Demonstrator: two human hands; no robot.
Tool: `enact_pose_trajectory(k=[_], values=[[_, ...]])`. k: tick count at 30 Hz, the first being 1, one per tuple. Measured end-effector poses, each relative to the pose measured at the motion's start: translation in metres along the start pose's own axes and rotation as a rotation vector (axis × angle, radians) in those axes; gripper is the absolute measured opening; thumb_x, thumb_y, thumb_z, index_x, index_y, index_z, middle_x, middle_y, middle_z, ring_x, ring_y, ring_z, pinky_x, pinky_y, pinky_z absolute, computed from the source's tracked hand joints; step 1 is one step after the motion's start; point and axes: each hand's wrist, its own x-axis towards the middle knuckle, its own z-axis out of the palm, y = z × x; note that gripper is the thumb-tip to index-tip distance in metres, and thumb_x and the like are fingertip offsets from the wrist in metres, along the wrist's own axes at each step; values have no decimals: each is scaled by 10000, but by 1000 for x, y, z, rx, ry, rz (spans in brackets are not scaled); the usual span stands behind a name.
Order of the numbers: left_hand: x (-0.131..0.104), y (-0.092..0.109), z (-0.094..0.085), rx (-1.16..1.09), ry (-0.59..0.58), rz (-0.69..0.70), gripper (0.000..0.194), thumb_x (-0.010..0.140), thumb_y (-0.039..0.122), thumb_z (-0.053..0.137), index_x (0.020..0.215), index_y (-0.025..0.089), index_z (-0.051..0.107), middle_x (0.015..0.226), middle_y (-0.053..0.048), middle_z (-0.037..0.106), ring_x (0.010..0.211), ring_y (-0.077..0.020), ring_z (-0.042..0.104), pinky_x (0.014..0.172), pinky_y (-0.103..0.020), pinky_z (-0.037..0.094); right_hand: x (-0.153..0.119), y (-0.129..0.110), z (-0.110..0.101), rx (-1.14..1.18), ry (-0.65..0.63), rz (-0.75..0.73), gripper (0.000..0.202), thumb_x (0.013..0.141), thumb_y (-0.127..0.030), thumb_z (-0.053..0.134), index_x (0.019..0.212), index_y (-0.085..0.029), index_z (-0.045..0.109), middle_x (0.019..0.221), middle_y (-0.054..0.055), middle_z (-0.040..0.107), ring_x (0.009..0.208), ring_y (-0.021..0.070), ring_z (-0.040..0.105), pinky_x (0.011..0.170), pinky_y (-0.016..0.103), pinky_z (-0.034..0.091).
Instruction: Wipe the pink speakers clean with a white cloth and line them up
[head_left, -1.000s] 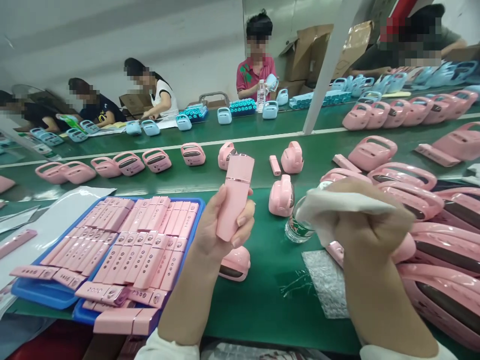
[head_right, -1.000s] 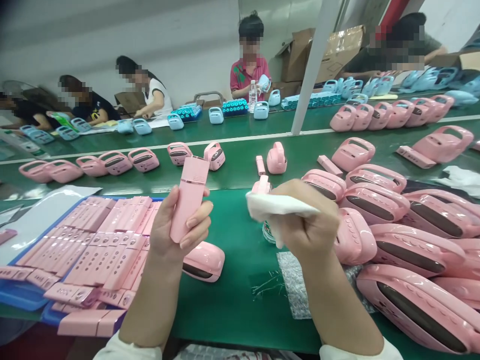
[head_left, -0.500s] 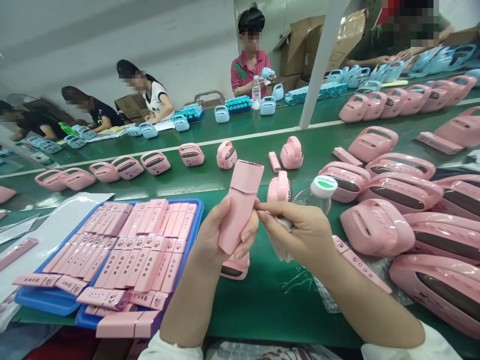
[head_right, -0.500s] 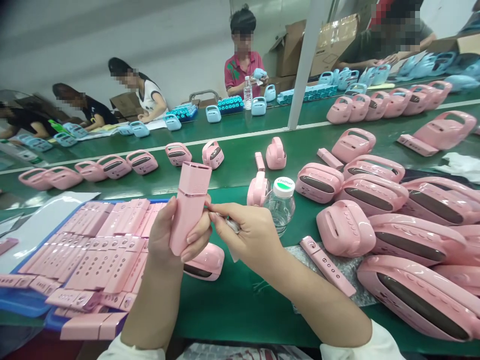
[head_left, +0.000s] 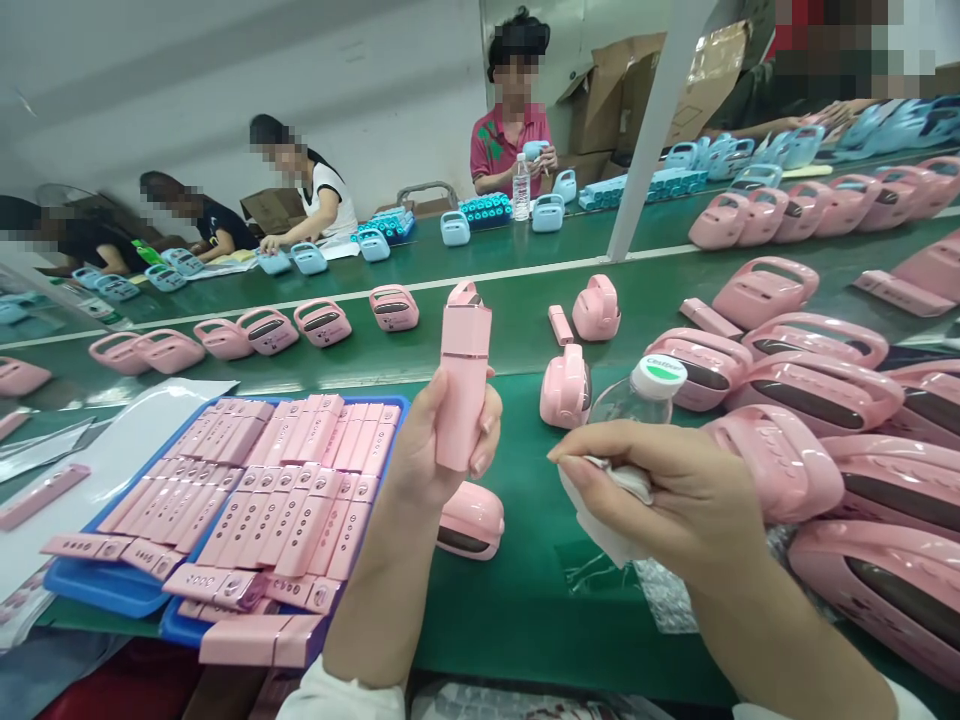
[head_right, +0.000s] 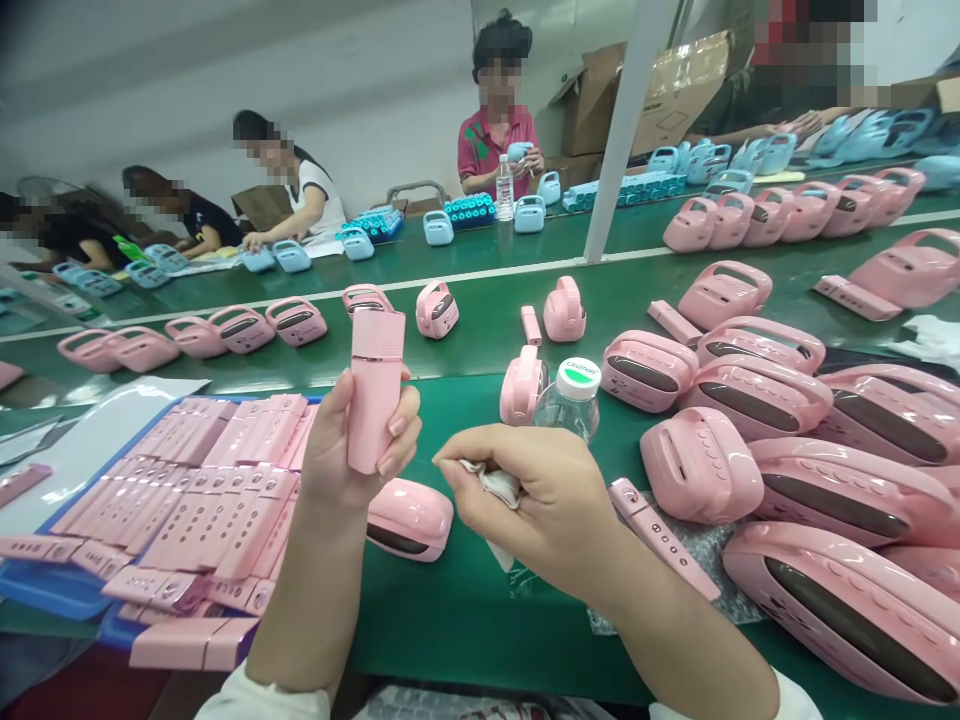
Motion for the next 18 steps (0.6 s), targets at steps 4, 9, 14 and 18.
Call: enact_pose_trajectory(k=[4, 9, 14, 18], values=[[3, 5, -1, -10, 118, 53, 343, 856, 496, 564, 930, 163, 608, 714, 8, 589, 406, -65, 497, 300, -159, 324, 2, 1, -8, -46, -125, -31, 154, 883, -159, 560, 785, -216, 664, 581, -40, 636, 462, 73, 521, 453, 181, 412], [6, 15, -11, -101, 434, 203, 358, 916, 488, 464, 908, 162, 609, 756, -15, 613, 607, -92, 614, 496, -179, 487, 0, 10, -17, -230, -317, -97, 135, 891, -166, 539, 822, -215, 645, 596, -44, 638, 480, 85, 547, 485, 206, 407], [5, 25, -21, -80, 526, 337, 384, 905, 532, 468, 888, 179, 616, 730, 2, 584, 656, -87, 610, 567, -182, 492, -7, 30, -7, -594, -510, -57, 253, 898, -208, 487, 672, -228, 600, 481, -27, 577, 396, 145, 527, 408, 272, 254], [2, 28, -18, -89, 451, 315, 446, 948, 541, 393, 867, 174, 633, 631, 30, 460, 507, -41, 468, 450, -135, 376, -9, 42, 3, -595, -555, 40, 188, 828, -320, 636, 983, -229, 693, 575, 2, 688, 447, 195, 607, 384, 267, 286]])
